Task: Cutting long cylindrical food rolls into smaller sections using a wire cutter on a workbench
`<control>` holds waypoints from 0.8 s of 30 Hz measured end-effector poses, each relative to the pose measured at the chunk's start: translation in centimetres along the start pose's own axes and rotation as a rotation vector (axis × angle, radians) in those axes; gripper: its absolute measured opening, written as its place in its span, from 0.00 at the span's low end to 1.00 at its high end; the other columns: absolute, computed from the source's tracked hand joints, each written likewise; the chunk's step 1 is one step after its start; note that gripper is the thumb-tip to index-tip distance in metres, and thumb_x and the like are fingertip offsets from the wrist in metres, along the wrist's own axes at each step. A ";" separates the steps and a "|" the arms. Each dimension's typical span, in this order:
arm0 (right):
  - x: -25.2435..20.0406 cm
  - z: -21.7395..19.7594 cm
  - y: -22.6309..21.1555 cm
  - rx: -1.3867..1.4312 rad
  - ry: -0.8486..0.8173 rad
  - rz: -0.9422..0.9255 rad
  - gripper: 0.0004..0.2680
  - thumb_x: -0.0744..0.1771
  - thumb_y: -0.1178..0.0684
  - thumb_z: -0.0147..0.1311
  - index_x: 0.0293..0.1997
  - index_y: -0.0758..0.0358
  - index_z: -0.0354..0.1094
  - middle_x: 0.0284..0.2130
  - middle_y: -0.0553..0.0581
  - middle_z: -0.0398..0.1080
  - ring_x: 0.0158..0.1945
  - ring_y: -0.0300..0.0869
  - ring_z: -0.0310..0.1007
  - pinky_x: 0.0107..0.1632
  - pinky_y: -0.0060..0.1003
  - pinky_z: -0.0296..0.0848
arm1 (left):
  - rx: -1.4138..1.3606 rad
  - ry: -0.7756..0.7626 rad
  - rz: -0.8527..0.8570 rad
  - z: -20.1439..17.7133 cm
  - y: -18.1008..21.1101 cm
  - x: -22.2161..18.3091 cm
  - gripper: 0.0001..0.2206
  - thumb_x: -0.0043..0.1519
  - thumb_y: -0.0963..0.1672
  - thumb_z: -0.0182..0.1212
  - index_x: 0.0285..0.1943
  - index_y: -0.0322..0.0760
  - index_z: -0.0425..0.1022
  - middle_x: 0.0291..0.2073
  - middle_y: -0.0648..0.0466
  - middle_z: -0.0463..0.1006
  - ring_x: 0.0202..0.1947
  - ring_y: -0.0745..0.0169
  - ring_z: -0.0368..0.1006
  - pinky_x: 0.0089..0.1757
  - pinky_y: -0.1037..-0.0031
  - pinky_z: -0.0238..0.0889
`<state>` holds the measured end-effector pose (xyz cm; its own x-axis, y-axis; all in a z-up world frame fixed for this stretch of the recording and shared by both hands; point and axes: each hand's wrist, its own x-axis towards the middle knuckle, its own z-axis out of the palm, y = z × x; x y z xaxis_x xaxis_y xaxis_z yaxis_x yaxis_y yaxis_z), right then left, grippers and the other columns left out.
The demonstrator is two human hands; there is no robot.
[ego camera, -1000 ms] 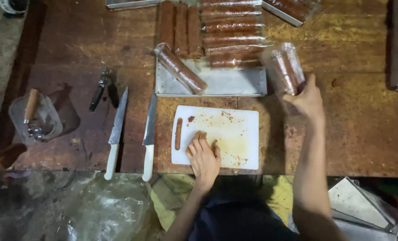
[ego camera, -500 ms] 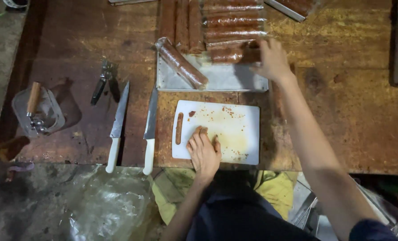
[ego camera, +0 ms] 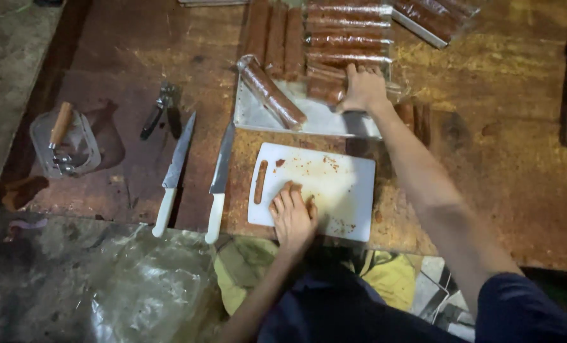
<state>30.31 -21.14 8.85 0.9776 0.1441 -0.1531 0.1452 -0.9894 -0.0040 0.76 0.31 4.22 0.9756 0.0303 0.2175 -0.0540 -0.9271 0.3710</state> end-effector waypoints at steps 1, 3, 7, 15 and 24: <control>-0.4 0.2 0.0 0.008 -0.005 0.009 0.38 0.53 0.29 0.71 0.60 0.64 0.58 0.37 0.63 0.76 0.47 0.59 0.76 0.66 0.60 0.60 | 0.004 -0.009 0.008 -0.1 -0.1 -0.6 0.23 0.54 0.51 0.60 0.58 0.39 0.69 0.60 0.46 0.69 0.53 0.42 0.65 0.51 0.51 0.58; -0.1 -0.7 0.6 -0.059 0.081 -0.027 0.44 0.52 0.21 0.70 0.63 0.69 0.58 0.32 0.60 0.77 0.44 0.57 0.78 0.65 0.63 0.60 | -0.018 0.034 0.035 0.0 0.0 -0.2 0.23 0.55 0.49 0.60 0.58 0.38 0.68 0.59 0.45 0.69 0.53 0.42 0.65 0.51 0.53 0.57; -7.7 -7.3 0.8 0.167 0.189 0.097 0.29 0.65 0.29 0.62 0.59 0.67 0.58 0.19 0.52 0.66 0.33 0.51 0.75 0.62 0.66 0.63 | -0.032 0.028 0.035 -1.1 0.2 -0.1 0.18 0.60 0.50 0.59 0.55 0.39 0.70 0.57 0.46 0.71 0.51 0.43 0.67 0.50 0.54 0.58; -18.6 -3.8 13.6 0.242 0.393 0.836 0.40 0.66 0.34 0.73 0.72 0.73 0.42 0.62 0.85 0.59 0.64 0.75 0.60 0.61 0.71 0.59 | 0.021 0.006 0.029 -1.4 0.4 0.1 0.21 0.56 0.49 0.63 0.54 0.37 0.69 0.57 0.46 0.70 0.52 0.42 0.65 0.51 0.53 0.58; -18.9 1.5 11.6 0.291 -0.042 0.838 0.40 0.67 0.20 0.37 0.79 0.67 0.39 0.72 0.80 0.30 0.73 0.75 0.27 0.70 0.75 0.37 | -0.232 0.014 0.017 -2.1 -0.1 0.1 0.21 0.56 0.45 0.65 0.59 0.38 0.68 0.62 0.46 0.67 0.59 0.41 0.64 0.53 0.52 0.55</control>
<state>13.28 -35.40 10.22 0.7380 -0.6250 -0.2544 -0.6659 -0.7356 -0.1244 0.47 1.16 6.07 0.9711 0.0225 0.2375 -0.1191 -0.8169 0.5644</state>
